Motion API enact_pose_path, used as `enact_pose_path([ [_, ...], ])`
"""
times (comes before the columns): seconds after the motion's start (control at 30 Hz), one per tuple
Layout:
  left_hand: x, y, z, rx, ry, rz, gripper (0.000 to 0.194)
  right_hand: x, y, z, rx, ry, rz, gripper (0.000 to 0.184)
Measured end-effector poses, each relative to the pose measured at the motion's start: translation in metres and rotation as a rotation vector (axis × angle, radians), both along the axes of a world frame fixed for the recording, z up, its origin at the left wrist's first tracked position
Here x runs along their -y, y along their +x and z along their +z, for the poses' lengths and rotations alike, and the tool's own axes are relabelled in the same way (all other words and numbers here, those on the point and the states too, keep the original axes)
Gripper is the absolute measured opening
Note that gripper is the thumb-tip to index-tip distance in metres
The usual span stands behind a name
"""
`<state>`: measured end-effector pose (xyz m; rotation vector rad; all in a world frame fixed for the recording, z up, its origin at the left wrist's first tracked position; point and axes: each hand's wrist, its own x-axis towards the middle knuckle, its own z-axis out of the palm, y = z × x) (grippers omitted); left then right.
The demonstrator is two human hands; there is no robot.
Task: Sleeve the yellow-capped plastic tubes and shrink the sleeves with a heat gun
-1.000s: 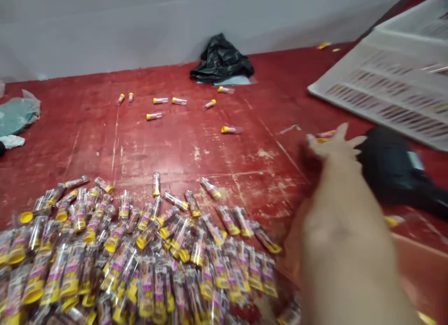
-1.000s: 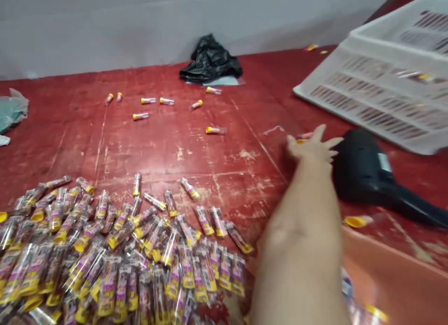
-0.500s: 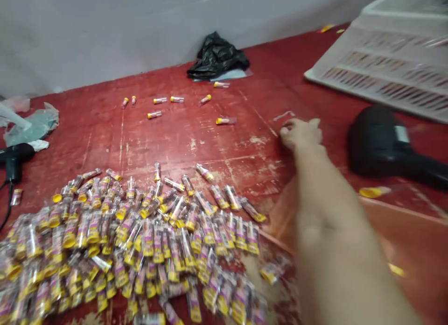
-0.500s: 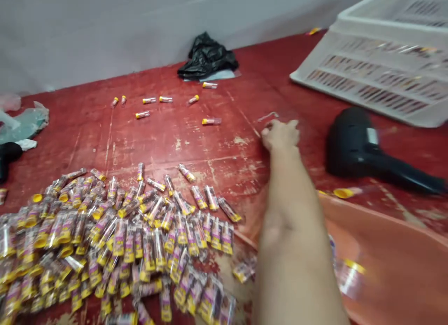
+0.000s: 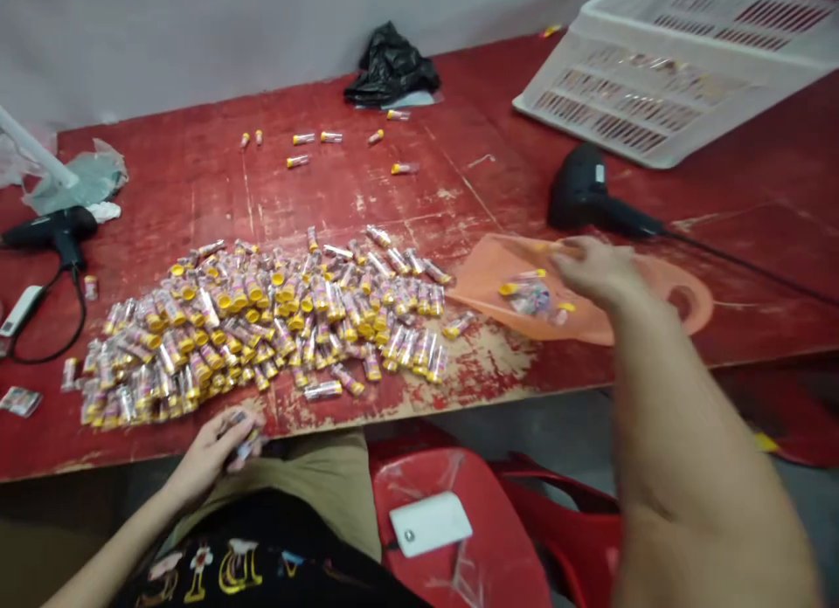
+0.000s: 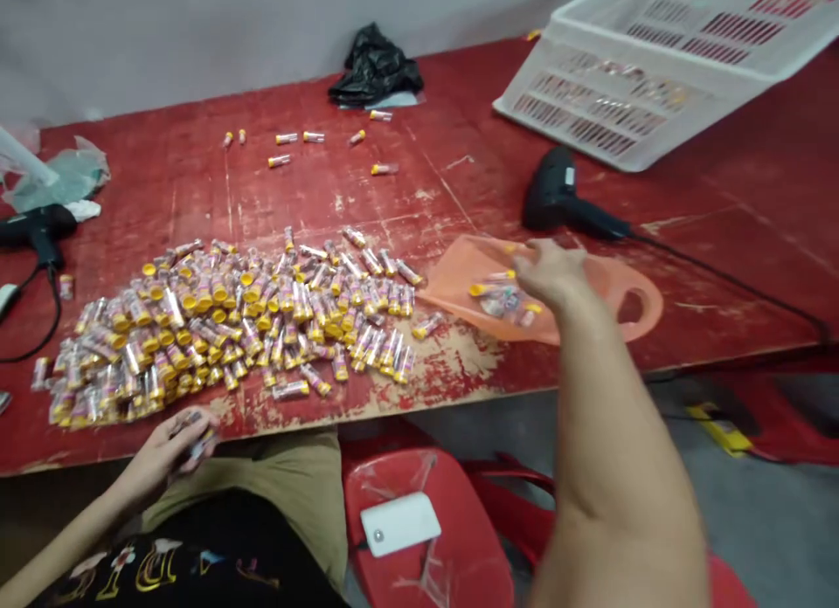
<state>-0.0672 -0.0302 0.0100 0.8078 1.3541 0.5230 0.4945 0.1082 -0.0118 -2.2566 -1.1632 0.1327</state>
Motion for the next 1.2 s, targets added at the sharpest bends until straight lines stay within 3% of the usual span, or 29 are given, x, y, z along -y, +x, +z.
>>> enact_pose_path([
  [0.1, -0.004, 0.025, -0.003, 0.169, 0.089, 0.035, 0.052, 0.063, -0.077, 0.003, -0.201, 0.0, 0.087, 0.042],
  [0.2, -0.007, 0.047, -0.016, 0.376, 0.085, 0.159, 0.057, 0.125, -0.198, -0.005, -0.634, 0.065, 0.423, 0.026],
  [0.27, -0.007, 0.053, -0.027, 0.511, 0.036, 0.189, 0.056, 0.154, -0.282, -0.014, -0.775, 0.04, 0.64, 0.03],
  [0.33, -0.005, 0.05, -0.034, 0.583, 0.018, 0.23, 0.053, 0.169, -0.348, -0.027, -0.867, 0.136, 0.627, 0.035],
  [0.4, 0.0, 0.041, -0.038, 0.588, 0.023, 0.268, 0.051, 0.172, -0.387, -0.041, -0.927, 0.199, 0.557, 0.033],
  [0.53, 0.01, 0.021, -0.044, 0.504, 0.061, 0.367, 0.052, 0.169, -0.405, -0.058, -1.025, 0.174, 0.547, 0.031],
  [0.73, 0.015, 0.013, -0.057, 0.34, 0.197, 0.586, 0.056, 0.172, -0.415, -0.052, -0.979, 0.173, 0.509, 0.025],
  [0.9, 0.011, 0.007, -0.061, 0.294, 0.287, 0.603, 0.055, 0.175, -0.407, -0.054, -1.319, 0.195, 0.437, 0.03],
  [1.0, 0.012, 0.003, -0.064, 0.244, 0.307, 0.551, 0.054, 0.179, -0.395, -0.053, -1.26, 0.119, 0.531, 0.044],
  [1.07, 0.014, 0.003, -0.067, 0.217, 0.348, 0.479, 0.052, 0.181, -0.396, -0.053, -1.215, 0.064, 0.585, 0.044],
  [1.2, 0.022, 0.008, -0.073, 0.195, 0.384, 0.476, 0.05, 0.181, -0.411, -0.058, -1.148, 0.154, 0.493, 0.031],
])
